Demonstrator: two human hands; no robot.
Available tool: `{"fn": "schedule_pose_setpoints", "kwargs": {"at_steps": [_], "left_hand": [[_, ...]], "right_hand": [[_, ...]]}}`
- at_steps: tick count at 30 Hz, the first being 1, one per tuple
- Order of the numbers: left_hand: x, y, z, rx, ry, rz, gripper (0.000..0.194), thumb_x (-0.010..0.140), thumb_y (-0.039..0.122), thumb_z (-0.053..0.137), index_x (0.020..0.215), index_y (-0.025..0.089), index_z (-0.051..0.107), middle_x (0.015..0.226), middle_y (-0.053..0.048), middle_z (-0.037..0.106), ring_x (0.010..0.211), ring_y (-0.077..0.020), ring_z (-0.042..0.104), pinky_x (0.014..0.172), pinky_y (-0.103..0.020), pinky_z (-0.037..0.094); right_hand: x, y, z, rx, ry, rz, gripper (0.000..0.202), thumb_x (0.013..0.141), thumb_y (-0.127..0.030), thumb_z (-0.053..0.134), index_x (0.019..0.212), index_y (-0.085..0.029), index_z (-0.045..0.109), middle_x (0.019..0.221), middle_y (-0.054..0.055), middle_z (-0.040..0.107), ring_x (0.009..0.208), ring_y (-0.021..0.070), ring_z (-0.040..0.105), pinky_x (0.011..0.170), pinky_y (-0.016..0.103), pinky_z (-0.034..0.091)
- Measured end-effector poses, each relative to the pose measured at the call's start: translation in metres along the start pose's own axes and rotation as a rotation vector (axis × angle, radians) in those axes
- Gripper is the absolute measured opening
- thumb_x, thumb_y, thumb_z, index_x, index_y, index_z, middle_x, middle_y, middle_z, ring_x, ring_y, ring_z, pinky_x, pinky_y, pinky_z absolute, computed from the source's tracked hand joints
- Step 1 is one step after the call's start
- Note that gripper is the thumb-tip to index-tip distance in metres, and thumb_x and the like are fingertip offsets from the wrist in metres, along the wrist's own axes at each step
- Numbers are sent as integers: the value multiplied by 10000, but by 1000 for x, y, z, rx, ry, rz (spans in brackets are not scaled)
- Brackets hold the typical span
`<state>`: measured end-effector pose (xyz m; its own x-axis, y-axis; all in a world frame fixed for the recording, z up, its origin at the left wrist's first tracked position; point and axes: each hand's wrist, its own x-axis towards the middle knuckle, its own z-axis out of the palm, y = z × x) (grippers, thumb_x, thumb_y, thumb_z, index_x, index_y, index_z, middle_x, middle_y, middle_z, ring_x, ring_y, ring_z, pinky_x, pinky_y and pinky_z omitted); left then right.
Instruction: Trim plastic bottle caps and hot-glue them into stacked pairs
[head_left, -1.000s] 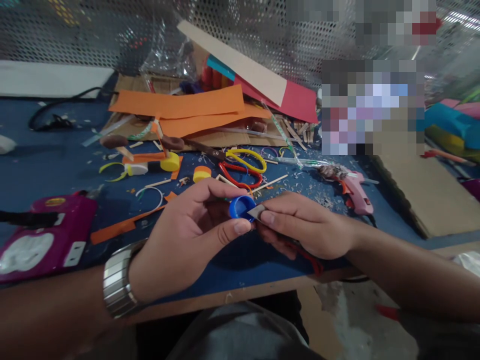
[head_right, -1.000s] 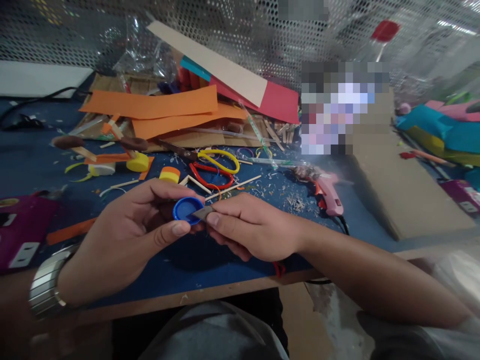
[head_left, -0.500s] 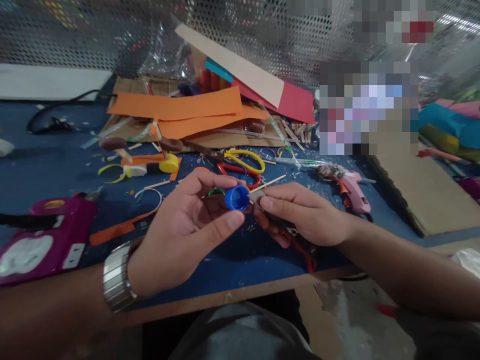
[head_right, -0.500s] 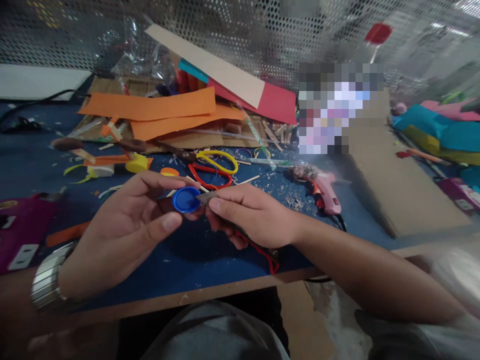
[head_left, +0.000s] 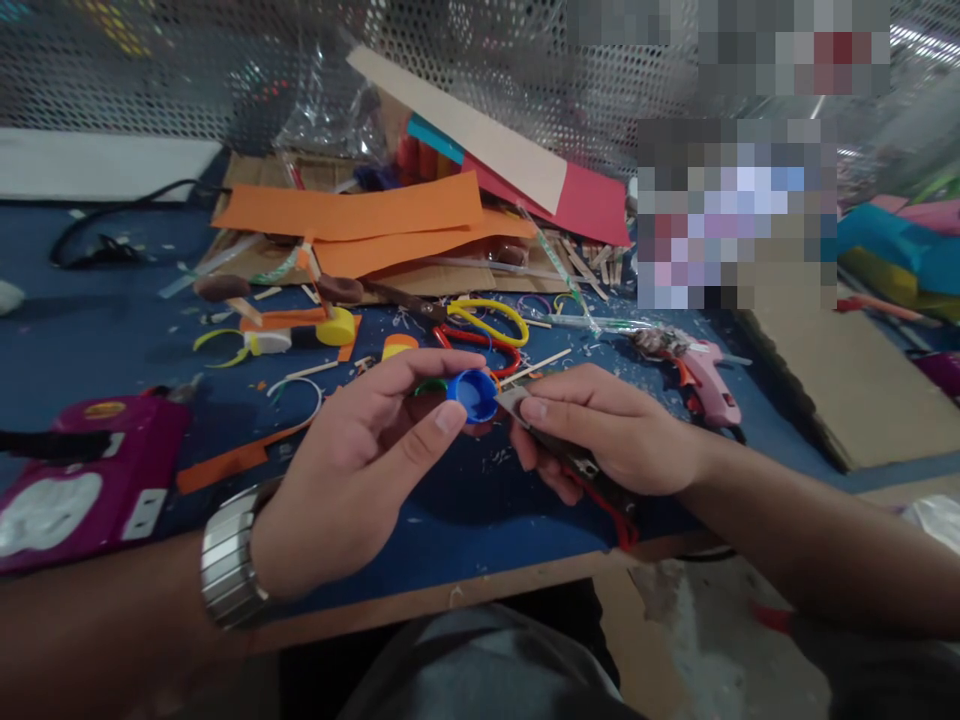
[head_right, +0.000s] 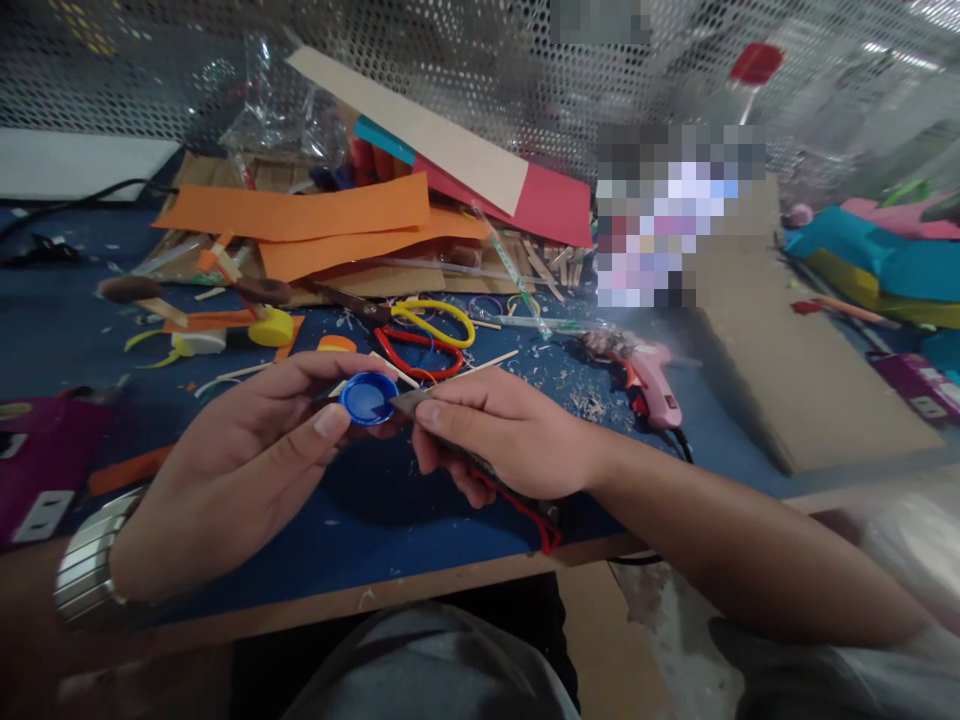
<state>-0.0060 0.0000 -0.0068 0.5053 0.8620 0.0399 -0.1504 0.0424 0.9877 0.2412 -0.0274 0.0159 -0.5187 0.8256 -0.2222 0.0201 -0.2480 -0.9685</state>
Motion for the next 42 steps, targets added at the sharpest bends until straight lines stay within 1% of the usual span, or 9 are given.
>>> {"fn": "schedule_pose_setpoints", "kwargs": {"at_steps": [6, 9, 13, 19, 23, 28, 32, 36, 42], "left_hand": [[0, 4, 0, 90, 21, 6, 265, 1032, 410, 876, 1289, 350, 852, 1243, -33, 852, 1058, -215, 828, 987, -319, 716], [2, 4, 1, 97, 35, 21, 257, 1028, 416, 880, 1270, 335, 857, 1218, -35, 866, 1044, -211, 835, 966, -303, 720], [3, 6, 2, 120, 37, 19, 243, 1029, 418, 879, 1254, 328, 855, 1197, -30, 887, 1019, -199, 852, 925, -276, 725], [3, 10, 3, 175, 46, 16, 247, 1032, 441, 870, 1243, 316, 852, 1146, -28, 908, 1000, -205, 867, 908, -280, 732], [3, 10, 2, 188, 56, 23, 270, 979, 428, 926, 1224, 332, 868, 1164, -21, 910, 1008, -213, 873, 918, -280, 732], [2, 9, 2, 181, 51, 15, 306, 952, 408, 952, 1236, 333, 869, 1177, -28, 912, 1008, -233, 873, 899, -297, 736], [3, 9, 3, 156, 46, 13, 294, 948, 390, 959, 1221, 331, 866, 1187, -24, 912, 1017, -217, 874, 926, -282, 731], [4, 9, 3, 139, 45, 12, 310, 934, 384, 972, 1217, 313, 866, 1186, -40, 912, 1022, -232, 879, 936, -304, 739], [3, 10, 4, 133, 45, 10, 309, 927, 361, 980, 1208, 308, 862, 1198, -33, 910, 1038, -216, 875, 961, -285, 732]], "right_hand": [[1, 0, 1, 1, 10, 10, 472, 1100, -537, 701, 819, -158, 689, 614, -42, 594, 455, 88, 594, 435, 184, 420], [0, -1, 2, -8, 1, 9, 472, 1114, -531, 680, 825, -158, 685, 623, -41, 595, 459, 85, 581, 438, 186, 412], [-1, -2, 2, -25, -14, 18, 488, 1117, -540, 679, 813, -159, 674, 581, -44, 588, 447, 87, 568, 439, 187, 396], [-2, -3, 2, -16, -34, 52, 515, 1098, -578, 698, 799, -161, 659, 561, -51, 566, 424, 87, 547, 425, 192, 382], [-1, -1, 1, 8, -54, 74, 543, 1097, -618, 688, 804, -161, 655, 560, -58, 555, 413, 84, 548, 412, 186, 376], [0, 1, 1, 64, -76, 92, 530, 1084, -603, 707, 798, -158, 661, 561, -59, 550, 401, 87, 549, 393, 185, 368], [0, 1, 1, 106, -86, 113, 546, 1070, -630, 711, 798, -160, 658, 571, -59, 548, 403, 90, 543, 393, 191, 376], [1, 2, 1, 135, -105, 134, 533, 1071, -620, 707, 803, -161, 657, 541, -61, 539, 394, 96, 530, 389, 195, 361], [1, 3, 1, 155, -114, 140, 536, 1075, -624, 700, 814, -157, 659, 531, -61, 538, 385, 96, 530, 392, 191, 362]]}}
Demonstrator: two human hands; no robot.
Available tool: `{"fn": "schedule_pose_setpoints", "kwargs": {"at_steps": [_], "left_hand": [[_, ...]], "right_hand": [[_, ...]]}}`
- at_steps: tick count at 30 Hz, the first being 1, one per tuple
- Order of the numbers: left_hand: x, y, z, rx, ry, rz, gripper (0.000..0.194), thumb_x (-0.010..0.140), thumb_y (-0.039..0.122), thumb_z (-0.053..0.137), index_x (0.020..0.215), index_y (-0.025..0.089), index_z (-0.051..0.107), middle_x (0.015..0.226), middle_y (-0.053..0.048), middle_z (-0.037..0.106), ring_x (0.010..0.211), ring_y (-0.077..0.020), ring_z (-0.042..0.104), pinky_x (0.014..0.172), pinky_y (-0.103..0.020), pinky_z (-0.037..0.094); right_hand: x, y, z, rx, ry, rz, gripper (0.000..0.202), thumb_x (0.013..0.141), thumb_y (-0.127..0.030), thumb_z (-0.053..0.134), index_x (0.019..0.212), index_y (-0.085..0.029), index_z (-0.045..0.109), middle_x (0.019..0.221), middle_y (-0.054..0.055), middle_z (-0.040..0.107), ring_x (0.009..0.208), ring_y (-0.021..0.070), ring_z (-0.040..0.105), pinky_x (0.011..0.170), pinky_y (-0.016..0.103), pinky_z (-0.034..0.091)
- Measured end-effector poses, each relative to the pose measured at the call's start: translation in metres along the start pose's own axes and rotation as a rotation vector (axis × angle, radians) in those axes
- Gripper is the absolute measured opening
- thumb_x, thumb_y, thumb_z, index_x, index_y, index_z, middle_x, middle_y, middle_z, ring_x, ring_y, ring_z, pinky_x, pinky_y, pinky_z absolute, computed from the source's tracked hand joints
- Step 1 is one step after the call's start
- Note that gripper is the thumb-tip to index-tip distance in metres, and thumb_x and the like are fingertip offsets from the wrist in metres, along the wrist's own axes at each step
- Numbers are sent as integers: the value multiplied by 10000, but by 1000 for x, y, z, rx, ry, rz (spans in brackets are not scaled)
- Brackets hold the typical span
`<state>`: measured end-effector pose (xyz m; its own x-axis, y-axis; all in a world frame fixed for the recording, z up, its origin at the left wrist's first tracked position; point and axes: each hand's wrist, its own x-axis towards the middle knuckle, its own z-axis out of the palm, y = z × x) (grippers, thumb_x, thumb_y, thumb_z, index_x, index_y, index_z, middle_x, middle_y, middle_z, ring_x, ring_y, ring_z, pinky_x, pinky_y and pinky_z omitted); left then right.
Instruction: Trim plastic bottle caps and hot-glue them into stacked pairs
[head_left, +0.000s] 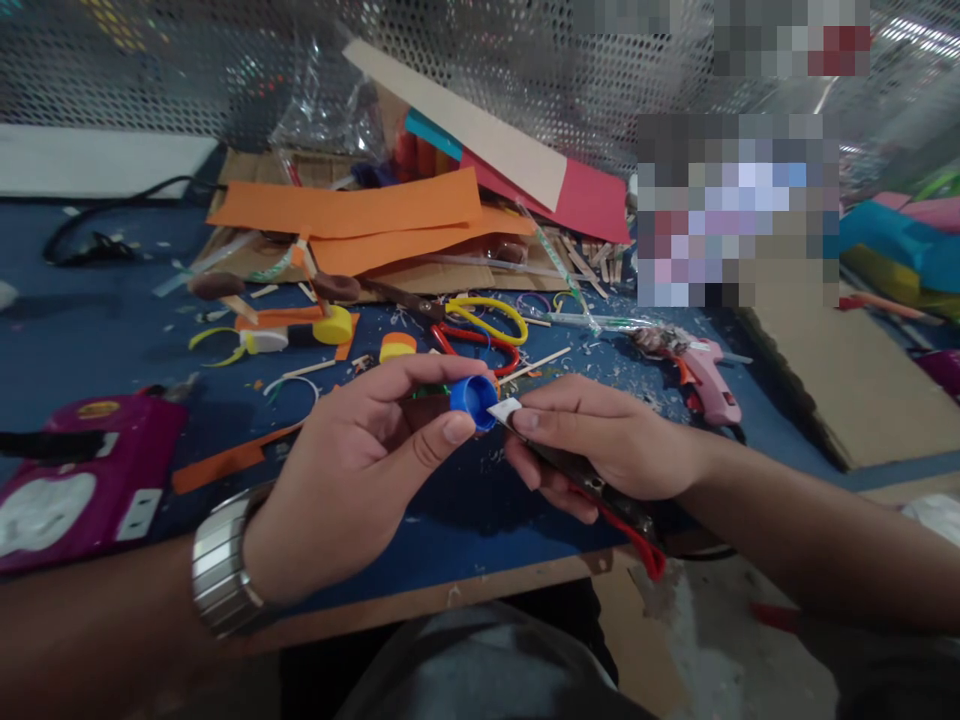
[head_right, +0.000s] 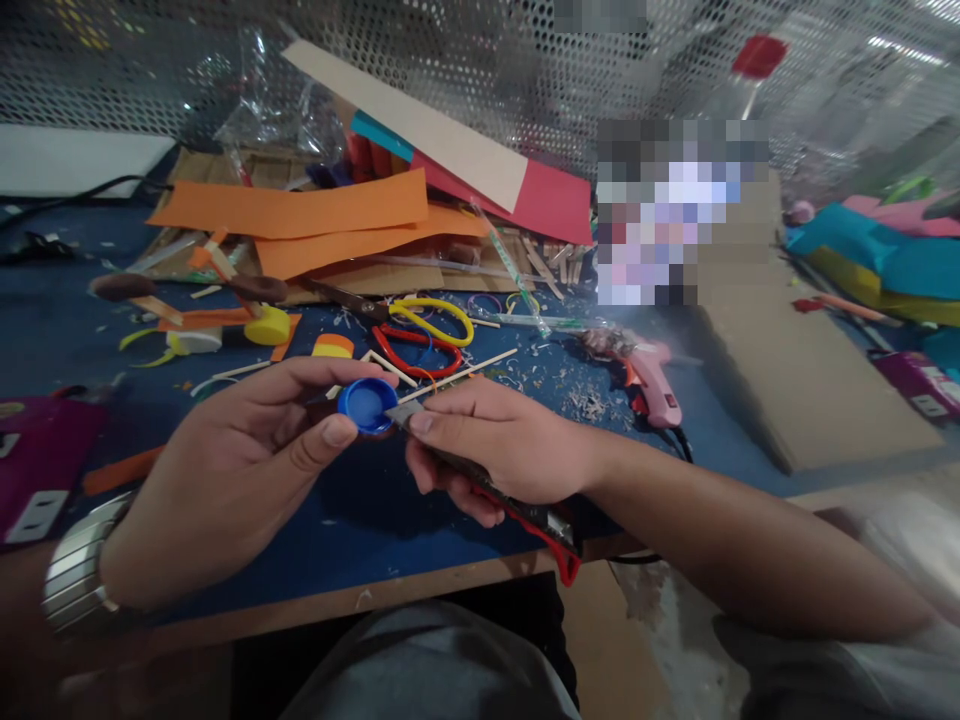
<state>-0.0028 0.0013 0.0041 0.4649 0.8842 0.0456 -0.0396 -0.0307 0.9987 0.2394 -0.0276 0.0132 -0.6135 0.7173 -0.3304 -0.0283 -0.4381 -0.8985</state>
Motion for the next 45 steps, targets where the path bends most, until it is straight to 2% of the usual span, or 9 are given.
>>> {"fn": "schedule_pose_setpoints", "kwargs": {"at_steps": [9, 21, 30, 36, 40, 45], "left_hand": [[1, 1, 1, 31, 7, 7, 341, 926, 431, 971, 1208, 274, 861, 1164, -75, 912, 1018, -269, 875, 952, -366, 748], [0, -1, 1, -14, -5, 25, 300, 944, 323, 965, 1224, 302, 860, 1187, -30, 915, 1031, -204, 881, 935, -257, 726], [-1, 2, 3, -2, -17, 40, 261, 962, 291, 946, 1206, 296, 851, 1114, -1, 914, 1008, -175, 884, 880, -188, 712], [-2, 2, 5, -4, -37, 38, 228, 1000, 255, 897, 1217, 238, 828, 1193, -46, 908, 1000, -190, 891, 883, -215, 721], [0, 1, 4, 8, -12, 53, 224, 998, 282, 906, 1206, 247, 830, 1165, -31, 906, 991, -164, 880, 872, -177, 700], [1, 0, 2, 17, -16, 46, 242, 1033, 333, 875, 1253, 252, 816, 1188, -30, 910, 1012, -135, 872, 865, -130, 675]], "right_hand": [[0, 2, 1, -76, 20, -46, 572, 1086, -674, 674, 824, -166, 660, 551, -61, 549, 406, 93, 535, 399, 190, 380], [1, 3, -2, -33, -6, -49, 552, 1094, -652, 690, 858, -153, 664, 573, -68, 545, 400, 84, 546, 399, 177, 394], [-1, 3, -4, 75, -51, 2, 468, 1136, -524, 653, 860, -147, 674, 572, -66, 547, 396, 83, 535, 399, 176, 364], [-1, 3, 1, 79, -112, 36, 543, 1102, -626, 685, 851, -144, 683, 530, -57, 557, 389, 84, 518, 407, 176, 367], [-3, -1, 3, 75, -88, -32, 531, 1091, -595, 721, 814, -144, 677, 561, -43, 574, 403, 80, 524, 402, 181, 370], [-6, -6, -1, 11, 74, -273, 418, 1070, -475, 789, 838, -142, 691, 660, -44, 587, 443, 68, 554, 419, 175, 412]]}}
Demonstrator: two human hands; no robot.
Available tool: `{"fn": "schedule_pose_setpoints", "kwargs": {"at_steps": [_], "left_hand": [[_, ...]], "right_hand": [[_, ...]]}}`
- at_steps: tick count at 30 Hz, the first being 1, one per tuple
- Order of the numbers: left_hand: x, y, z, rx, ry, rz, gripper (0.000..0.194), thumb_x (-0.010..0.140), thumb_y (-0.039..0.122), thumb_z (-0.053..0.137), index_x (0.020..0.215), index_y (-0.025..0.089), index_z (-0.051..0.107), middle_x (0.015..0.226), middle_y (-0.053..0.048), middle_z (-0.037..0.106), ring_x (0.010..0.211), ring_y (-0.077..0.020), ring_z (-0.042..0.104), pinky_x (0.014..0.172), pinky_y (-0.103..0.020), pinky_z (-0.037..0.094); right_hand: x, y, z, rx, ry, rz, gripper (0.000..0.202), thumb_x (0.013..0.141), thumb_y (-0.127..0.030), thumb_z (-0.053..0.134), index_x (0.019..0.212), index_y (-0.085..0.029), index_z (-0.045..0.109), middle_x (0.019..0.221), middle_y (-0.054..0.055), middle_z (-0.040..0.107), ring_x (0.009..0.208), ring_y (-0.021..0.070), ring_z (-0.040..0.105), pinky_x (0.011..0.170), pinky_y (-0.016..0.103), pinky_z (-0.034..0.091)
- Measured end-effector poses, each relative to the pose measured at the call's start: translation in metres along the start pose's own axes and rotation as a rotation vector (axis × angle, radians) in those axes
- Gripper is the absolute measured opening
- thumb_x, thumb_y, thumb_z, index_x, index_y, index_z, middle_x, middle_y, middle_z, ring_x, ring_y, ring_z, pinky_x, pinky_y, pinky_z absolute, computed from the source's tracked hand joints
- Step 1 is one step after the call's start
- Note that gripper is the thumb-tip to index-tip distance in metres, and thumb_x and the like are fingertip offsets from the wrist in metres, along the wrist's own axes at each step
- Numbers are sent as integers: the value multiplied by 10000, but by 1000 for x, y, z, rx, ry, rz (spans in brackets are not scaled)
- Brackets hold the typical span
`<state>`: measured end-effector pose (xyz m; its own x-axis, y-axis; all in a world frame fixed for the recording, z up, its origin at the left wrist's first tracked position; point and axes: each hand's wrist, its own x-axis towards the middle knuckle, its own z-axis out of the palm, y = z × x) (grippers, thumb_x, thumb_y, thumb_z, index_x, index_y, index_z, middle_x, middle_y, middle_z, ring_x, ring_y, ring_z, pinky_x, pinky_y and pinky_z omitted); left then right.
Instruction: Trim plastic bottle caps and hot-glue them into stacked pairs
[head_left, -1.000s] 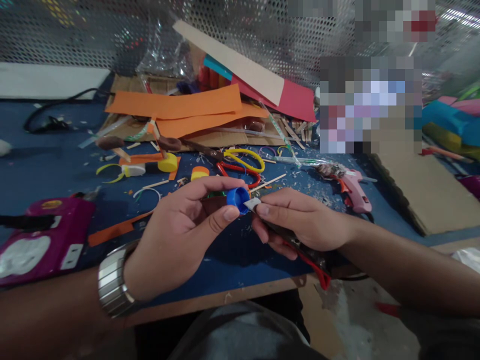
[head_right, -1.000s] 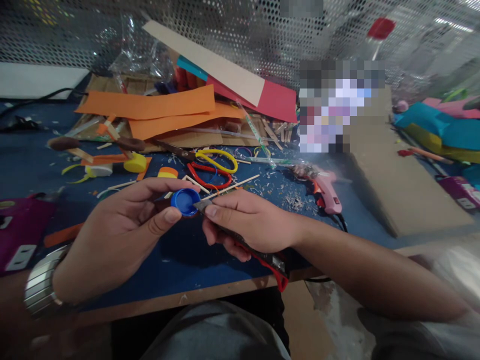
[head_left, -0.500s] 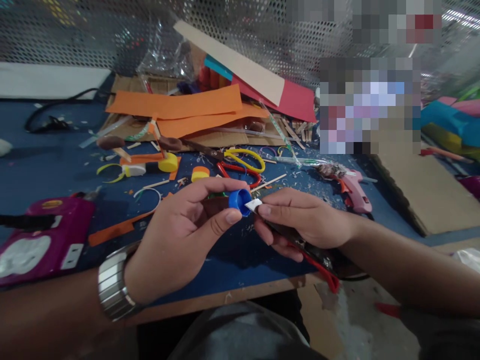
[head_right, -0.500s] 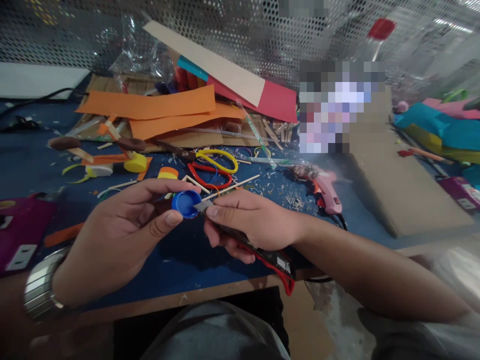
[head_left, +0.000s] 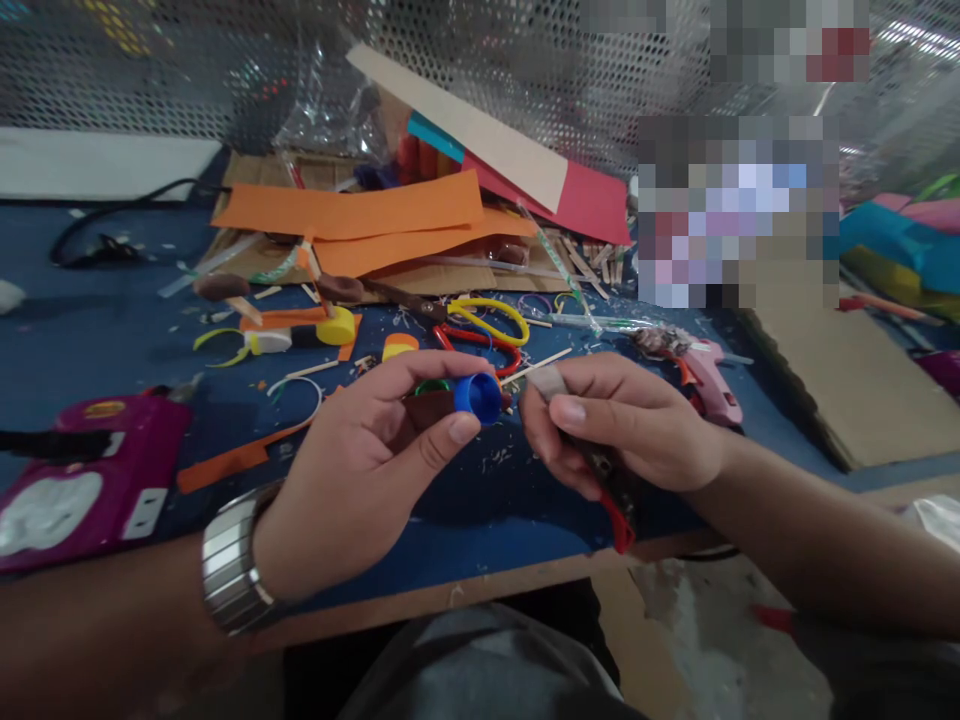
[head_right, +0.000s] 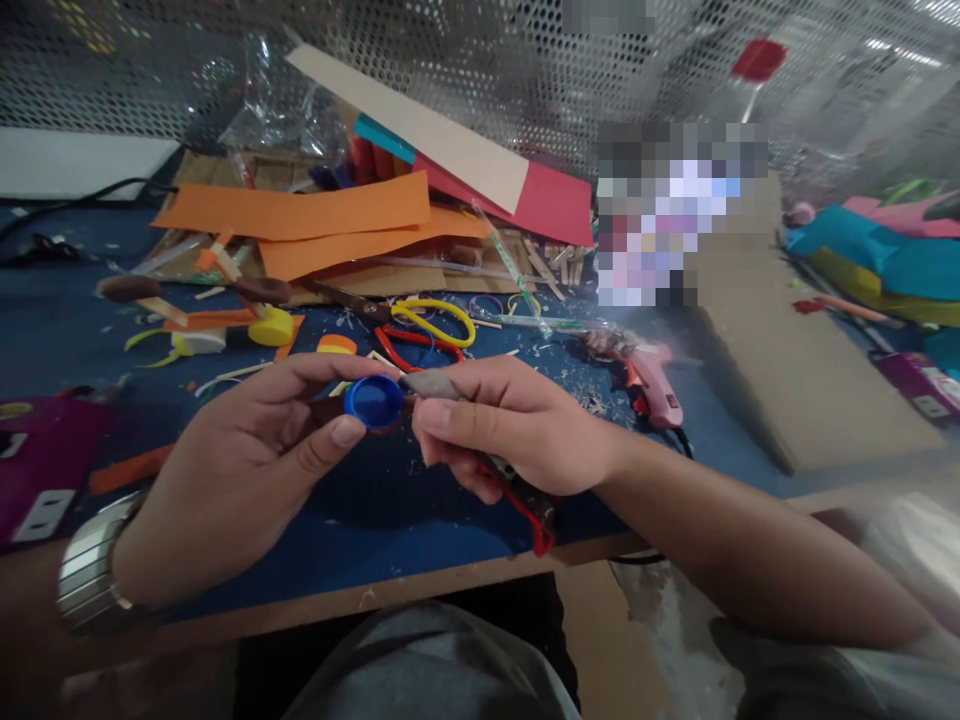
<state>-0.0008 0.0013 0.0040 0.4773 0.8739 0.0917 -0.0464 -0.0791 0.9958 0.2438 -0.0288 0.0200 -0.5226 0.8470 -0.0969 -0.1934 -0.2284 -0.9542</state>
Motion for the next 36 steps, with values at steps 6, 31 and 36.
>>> {"fn": "schedule_pose_setpoints", "kwargs": {"at_steps": [6, 31, 36], "left_hand": [[0, 3, 1, -37, 0, -12, 252, 1014, 352, 897, 1227, 248, 811, 1198, -40, 911, 1024, -157, 882, 880, -167, 701], [0, 1, 2, -122, -29, -69, 313, 895, 317, 1005, 1151, 256, 836, 1093, -13, 914, 943, -169, 872, 841, -193, 707], [-1, 2, 2, -80, -31, -77, 293, 941, 351, 965, 1176, 245, 825, 1113, -35, 915, 962, -195, 881, 845, -225, 722]], "right_hand": [[2, 2, -3, -202, 81, -116, 189, 1034, -299, 846, 1011, -173, 707, 677, -69, 602, 473, 63, 567, 444, 153, 438], [5, 4, 1, -310, 127, -156, 209, 928, -207, 949, 979, -174, 750, 654, -80, 632, 451, 64, 588, 432, 150, 454], [4, 4, 4, -294, 163, -172, 226, 916, -244, 972, 974, -178, 764, 628, -74, 644, 431, 74, 583, 401, 161, 448]]}}
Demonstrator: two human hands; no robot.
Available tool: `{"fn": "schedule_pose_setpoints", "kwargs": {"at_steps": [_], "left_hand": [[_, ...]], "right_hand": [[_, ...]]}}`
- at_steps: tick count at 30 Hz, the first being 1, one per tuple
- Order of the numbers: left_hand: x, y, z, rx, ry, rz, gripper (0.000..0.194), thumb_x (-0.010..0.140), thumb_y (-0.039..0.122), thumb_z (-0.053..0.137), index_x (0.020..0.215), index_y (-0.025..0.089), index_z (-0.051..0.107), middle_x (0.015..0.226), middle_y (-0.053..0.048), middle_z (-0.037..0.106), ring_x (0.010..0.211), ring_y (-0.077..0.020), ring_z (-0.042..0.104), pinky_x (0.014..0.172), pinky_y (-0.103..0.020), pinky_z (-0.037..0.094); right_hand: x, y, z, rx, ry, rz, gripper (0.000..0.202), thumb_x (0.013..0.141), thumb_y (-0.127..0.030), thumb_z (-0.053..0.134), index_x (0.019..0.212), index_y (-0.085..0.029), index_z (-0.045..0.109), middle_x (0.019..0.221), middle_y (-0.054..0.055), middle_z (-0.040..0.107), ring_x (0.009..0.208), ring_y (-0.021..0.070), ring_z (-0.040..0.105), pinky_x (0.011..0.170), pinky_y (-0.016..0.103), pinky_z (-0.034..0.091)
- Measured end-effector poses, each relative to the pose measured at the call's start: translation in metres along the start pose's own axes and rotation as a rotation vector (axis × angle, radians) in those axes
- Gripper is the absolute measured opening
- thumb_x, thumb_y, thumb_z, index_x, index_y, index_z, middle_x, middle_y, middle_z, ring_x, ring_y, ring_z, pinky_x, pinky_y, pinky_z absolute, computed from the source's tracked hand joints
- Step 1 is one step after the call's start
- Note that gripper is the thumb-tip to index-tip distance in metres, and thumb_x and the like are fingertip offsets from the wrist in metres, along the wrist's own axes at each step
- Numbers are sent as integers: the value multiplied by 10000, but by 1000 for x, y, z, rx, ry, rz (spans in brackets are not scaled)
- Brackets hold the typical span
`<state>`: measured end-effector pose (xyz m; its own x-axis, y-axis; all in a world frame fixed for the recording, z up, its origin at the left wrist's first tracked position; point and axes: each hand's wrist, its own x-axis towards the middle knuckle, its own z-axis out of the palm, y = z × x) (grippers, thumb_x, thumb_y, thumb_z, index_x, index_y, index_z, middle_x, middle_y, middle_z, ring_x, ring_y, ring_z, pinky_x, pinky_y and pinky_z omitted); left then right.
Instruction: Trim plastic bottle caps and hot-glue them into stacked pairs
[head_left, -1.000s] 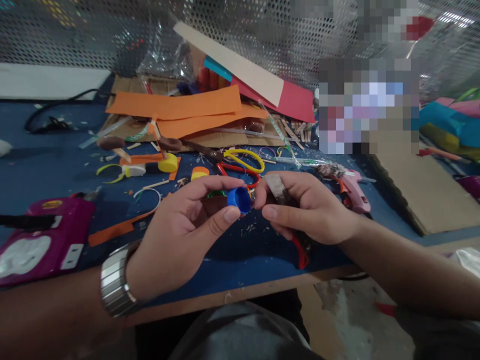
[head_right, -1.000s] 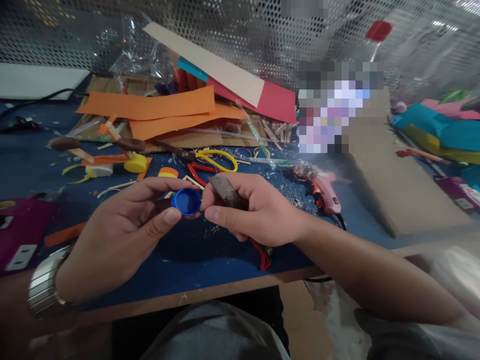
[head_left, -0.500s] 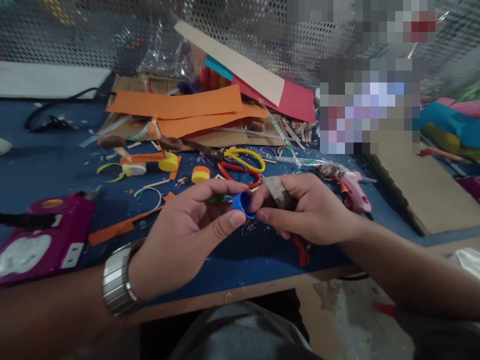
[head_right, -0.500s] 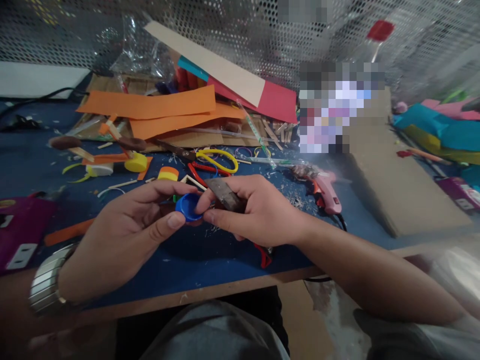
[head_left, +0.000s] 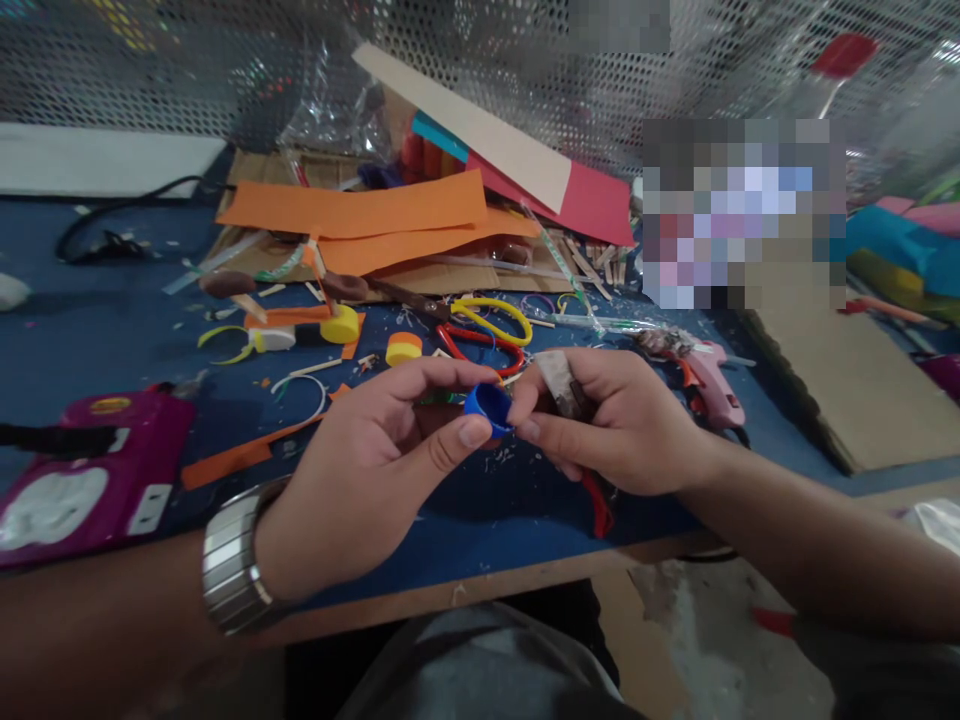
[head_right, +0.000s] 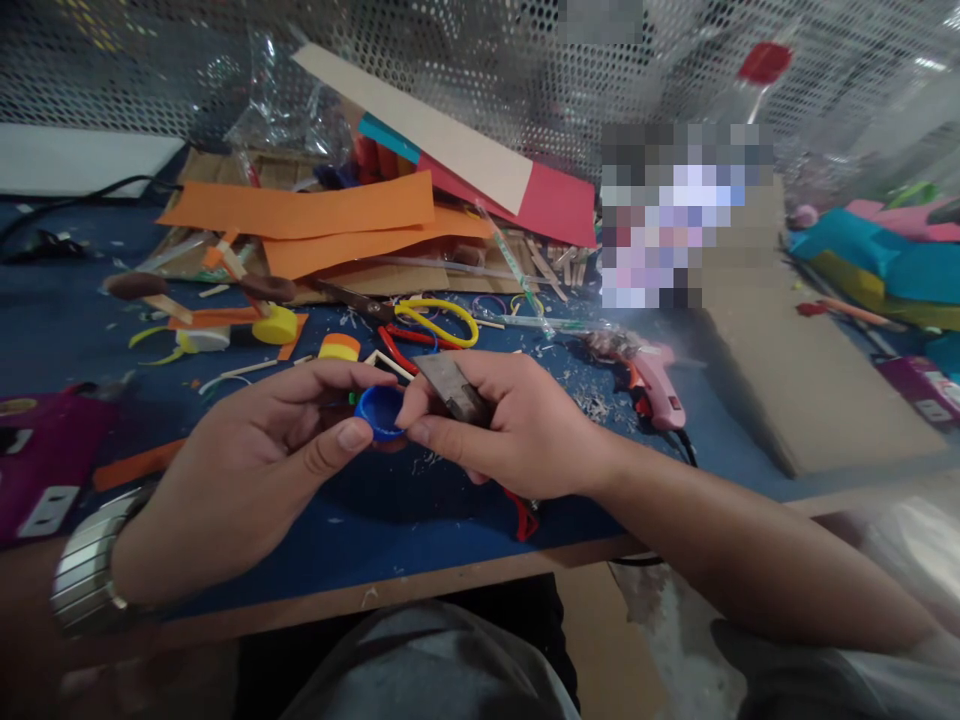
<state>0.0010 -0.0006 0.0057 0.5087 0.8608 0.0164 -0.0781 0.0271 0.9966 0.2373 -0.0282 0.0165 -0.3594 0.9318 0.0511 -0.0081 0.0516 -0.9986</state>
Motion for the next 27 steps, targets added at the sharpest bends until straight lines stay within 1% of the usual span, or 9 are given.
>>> {"fn": "schedule_pose_setpoints", "kwargs": {"at_steps": [3, 7, 14, 19, 22, 27], "left_hand": [[0, 2, -1, 34, 5, -5, 305, 938, 377, 965, 1167, 232, 825, 1119, -62, 914, 974, -237, 889, 854, -279, 738], [1, 5, -2, 77, 2, -1, 362, 939, 448, 956, 1187, 224, 817, 1127, -86, 914, 975, -263, 888, 849, -315, 744], [1, 4, 1, 57, 5, -8, 367, 946, 453, 950, 1194, 228, 801, 1123, -79, 915, 995, -263, 890, 867, -313, 742], [0, 5, 1, 57, 16, -2, 348, 946, 445, 952, 1176, 228, 806, 1088, -70, 912, 991, -249, 891, 881, -299, 741], [0, 6, 0, 64, 28, -12, 366, 935, 459, 960, 1175, 229, 808, 1078, -74, 910, 980, -263, 890, 872, -319, 748], [1, 6, 1, 39, 28, -12, 347, 917, 432, 977, 1159, 246, 810, 1068, -57, 904, 986, -257, 887, 866, -310, 745]], "right_hand": [[-1, 1, 1, 25, 14, 9, 219, 920, -235, 966, 973, -182, 760, 631, -71, 648, 429, 74, 580, 400, 166, 442], [-1, 3, 1, 40, 13, 18, 204, 952, -257, 933, 987, -183, 746, 630, -71, 639, 423, 73, 568, 398, 170, 423], [0, 4, 1, 72, 0, 24, 236, 929, -248, 955, 993, -172, 741, 619, -76, 630, 431, 69, 557, 416, 162, 420], [0, 3, 1, 60, -6, 43, 262, 938, -307, 956, 995, -173, 738, 607, -75, 618, 440, 73, 547, 423, 165, 418], [0, 3, 1, 49, -7, 53, 269, 948, -330, 949, 993, -175, 734, 603, -73, 612, 439, 75, 539, 418, 169, 406], [-1, 2, 2, 70, -5, 56, 243, 960, -303, 936, 992, -182, 728, 599, -78, 604, 435, 73, 526, 416, 175, 394]]}}
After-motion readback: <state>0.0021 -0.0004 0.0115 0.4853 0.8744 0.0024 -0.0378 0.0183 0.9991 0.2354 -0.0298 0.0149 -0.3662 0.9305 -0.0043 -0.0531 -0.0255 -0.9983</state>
